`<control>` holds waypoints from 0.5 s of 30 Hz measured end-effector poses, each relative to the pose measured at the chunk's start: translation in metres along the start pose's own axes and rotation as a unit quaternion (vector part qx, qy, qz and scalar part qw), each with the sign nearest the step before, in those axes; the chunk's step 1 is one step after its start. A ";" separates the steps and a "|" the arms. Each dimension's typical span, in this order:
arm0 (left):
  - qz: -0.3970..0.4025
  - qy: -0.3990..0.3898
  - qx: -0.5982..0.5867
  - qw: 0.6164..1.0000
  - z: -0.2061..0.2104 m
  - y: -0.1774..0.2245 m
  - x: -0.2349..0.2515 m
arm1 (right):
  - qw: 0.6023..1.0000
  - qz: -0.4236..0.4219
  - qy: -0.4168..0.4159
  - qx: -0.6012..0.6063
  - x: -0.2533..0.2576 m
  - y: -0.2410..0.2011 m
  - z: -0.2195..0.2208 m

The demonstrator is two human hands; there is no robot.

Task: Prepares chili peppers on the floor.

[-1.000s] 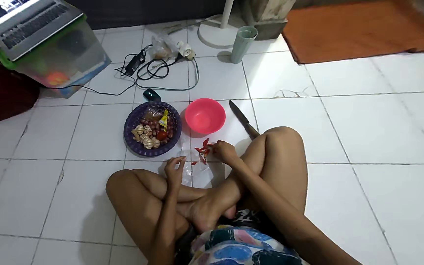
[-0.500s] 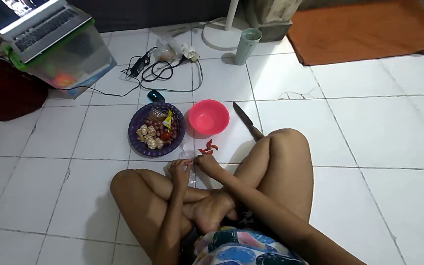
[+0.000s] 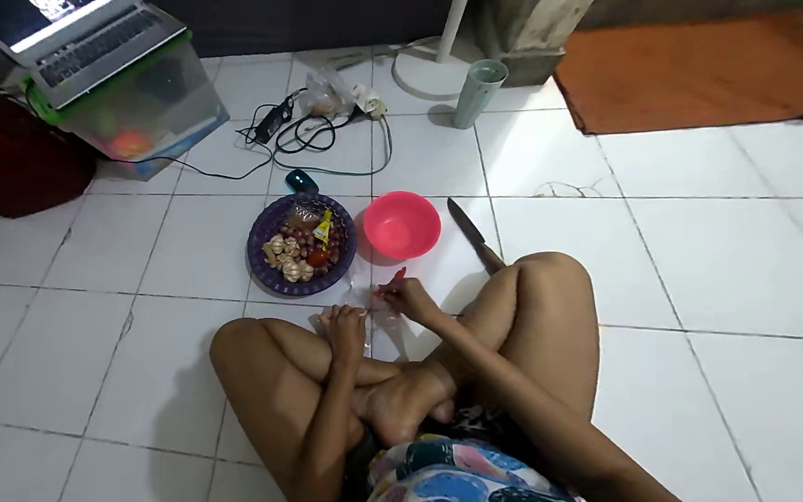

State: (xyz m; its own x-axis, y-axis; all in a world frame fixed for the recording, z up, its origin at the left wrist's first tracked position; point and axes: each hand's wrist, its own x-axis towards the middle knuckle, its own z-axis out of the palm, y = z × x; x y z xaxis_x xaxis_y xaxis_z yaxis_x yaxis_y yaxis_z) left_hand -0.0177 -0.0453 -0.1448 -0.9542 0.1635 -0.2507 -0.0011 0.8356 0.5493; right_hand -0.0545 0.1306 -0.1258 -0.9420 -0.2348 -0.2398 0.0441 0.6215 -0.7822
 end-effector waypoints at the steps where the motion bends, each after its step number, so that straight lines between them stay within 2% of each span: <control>1: 0.006 0.009 -0.001 1.000 0.002 0.000 0.001 | 0.999 0.005 0.039 0.023 0.000 -0.006 -0.011; 4: 0.021 0.037 -0.017 0.999 0.005 -0.001 0.002 | 0.986 0.051 0.142 0.065 0.008 -0.020 -0.040; 6: 0.036 0.061 -0.034 0.997 0.010 -0.005 0.004 | 0.978 0.081 0.174 0.077 0.016 -0.018 -0.050; 9: 0.090 0.152 -0.059 0.983 0.022 -0.016 0.007 | 0.975 0.108 0.172 0.090 0.017 -0.009 -0.040; 11: 0.114 0.196 -0.079 0.971 0.022 -0.016 0.006 | 0.976 0.094 0.165 0.110 0.009 -0.010 -0.024; 15: 0.144 0.203 -0.123 0.961 0.020 -0.018 0.000 | 0.965 0.106 0.109 0.216 -0.006 -0.012 0.008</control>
State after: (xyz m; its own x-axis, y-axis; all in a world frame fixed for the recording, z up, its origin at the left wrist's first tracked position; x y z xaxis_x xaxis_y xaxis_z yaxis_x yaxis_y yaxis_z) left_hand -0.0118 -0.0496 -0.1704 -0.9636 0.1094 0.2439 0.2571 0.6286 0.7340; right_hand -0.0461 0.1184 -0.1198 -0.9419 0.0552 -0.3314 0.3341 0.2583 -0.9064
